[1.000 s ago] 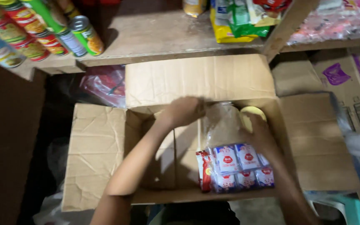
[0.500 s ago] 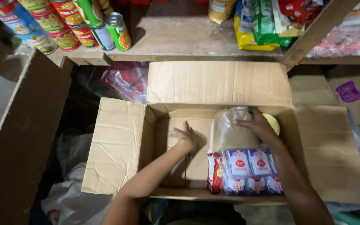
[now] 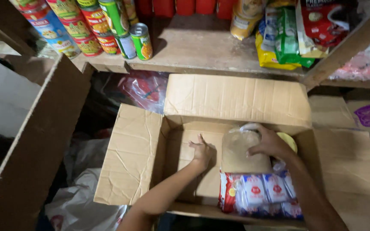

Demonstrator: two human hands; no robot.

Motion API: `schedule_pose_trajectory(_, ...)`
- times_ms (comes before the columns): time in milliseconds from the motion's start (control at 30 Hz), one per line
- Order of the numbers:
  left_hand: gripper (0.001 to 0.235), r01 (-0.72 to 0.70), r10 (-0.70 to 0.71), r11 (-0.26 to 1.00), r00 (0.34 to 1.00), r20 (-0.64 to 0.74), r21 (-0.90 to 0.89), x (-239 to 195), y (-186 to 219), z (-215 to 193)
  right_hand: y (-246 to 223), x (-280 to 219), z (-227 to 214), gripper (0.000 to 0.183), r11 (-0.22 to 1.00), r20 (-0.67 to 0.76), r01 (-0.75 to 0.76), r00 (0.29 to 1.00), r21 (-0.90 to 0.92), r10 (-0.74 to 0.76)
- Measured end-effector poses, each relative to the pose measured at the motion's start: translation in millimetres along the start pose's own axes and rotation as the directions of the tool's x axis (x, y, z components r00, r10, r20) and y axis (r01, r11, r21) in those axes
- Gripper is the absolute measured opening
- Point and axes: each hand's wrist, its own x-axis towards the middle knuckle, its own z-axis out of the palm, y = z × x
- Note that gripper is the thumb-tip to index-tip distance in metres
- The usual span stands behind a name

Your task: Organizing various grocery items from a cardboard box onto store shelves and sorting items within the box.

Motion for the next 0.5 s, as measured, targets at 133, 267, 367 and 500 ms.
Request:
schedule_pose_trajectory(133,0.044,-0.078,0.08,0.996,0.995,0.067,-0.037,-12.4,-8.4,-42.2,-71.1,-23.7,5.8,0.078,0.911,-0.091,0.229,0.957,-0.342,-0.275)
schedule_pose_trajectory(267,0.055,-0.059,0.068,0.995,0.989,0.135,-0.075,-9.7,-2.6,-43.8,-120.4,-36.3,1.5,0.083,0.757,-0.061,0.412,0.859,-0.508,-0.508)
schedule_pose_trajectory(367,0.05,-0.073,0.075,0.997,0.99,0.119,-0.024,2.5,1.2,-19.3,-206.2,-58.0,-33.6,0.073,0.88,-0.093,0.003,0.994,-0.475,-0.054)
schedule_pose_trajectory(500,0.04,-0.091,0.089,0.995,0.995,0.039,0.05,11.6,0.4,3.2,-179.4,-26.5,-75.3,0.056,0.895,-0.225,0.397,0.871,-0.203,-0.437)
